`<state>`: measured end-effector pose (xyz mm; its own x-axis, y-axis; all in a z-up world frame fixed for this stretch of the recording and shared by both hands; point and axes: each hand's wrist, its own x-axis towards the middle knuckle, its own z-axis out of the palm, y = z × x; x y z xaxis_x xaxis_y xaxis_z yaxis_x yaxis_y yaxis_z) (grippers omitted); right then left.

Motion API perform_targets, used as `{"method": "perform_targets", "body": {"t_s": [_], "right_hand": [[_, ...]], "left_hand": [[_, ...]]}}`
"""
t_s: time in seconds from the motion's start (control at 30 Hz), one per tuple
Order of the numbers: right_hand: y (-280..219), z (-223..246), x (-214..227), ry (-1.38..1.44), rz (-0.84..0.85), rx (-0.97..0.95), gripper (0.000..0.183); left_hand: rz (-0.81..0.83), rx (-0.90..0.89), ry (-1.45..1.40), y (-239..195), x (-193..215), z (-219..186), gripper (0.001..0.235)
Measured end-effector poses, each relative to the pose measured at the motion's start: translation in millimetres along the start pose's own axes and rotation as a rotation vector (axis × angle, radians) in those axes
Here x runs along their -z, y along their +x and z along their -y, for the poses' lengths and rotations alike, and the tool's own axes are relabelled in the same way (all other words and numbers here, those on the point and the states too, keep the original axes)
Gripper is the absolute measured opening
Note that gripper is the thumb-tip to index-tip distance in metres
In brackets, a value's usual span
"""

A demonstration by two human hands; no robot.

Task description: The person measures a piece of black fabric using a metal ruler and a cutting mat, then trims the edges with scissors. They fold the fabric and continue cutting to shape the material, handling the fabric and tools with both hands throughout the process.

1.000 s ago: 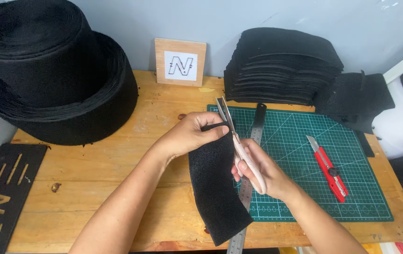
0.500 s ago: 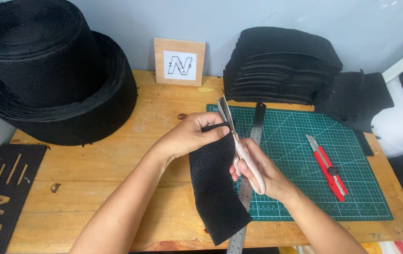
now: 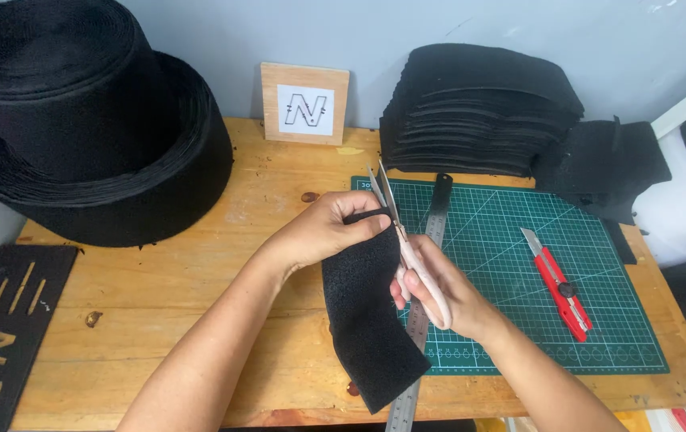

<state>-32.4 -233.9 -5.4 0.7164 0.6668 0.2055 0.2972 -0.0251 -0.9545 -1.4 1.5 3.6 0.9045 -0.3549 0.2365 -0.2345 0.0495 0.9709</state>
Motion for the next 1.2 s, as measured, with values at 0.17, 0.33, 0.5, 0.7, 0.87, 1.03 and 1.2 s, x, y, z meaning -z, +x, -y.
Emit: {"method": "perform_targets", "body": {"t_s": [0.17,0.33,0.5,0.7,0.87,1.03,1.2], "right_hand": [[1,2,1,0.001,0.007,-0.009,0.041],[1,5,-1,0.001,-0.009,-0.021,0.042],[-3,-1,0,0.011,-0.034,-0.014,0.034],[2,4,3,0.002,-0.113,-0.058,0.038],[4,37,34,-0.353,-0.286,-0.164,0.050],[12,111,34,-0.892,-0.280,-0.571,0.055],[-3,81,69,-1.158,-0.260,-0.927,0.057]], "left_hand": [[0.004,0.003,-0.001,0,-2,2,0.010],[0.003,0.021,-0.012,-1,-2,0,0.010],[-0.003,0.020,-0.006,0,-2,0,0.010],[-0.005,0.028,-0.011,0,-4,0,0.010],[-0.064,0.031,0.006,1,4,0,0.010],[-0.087,0.057,0.035,2,12,10,0.007],[-0.051,0.121,0.089,1,19,9,0.010]]}}
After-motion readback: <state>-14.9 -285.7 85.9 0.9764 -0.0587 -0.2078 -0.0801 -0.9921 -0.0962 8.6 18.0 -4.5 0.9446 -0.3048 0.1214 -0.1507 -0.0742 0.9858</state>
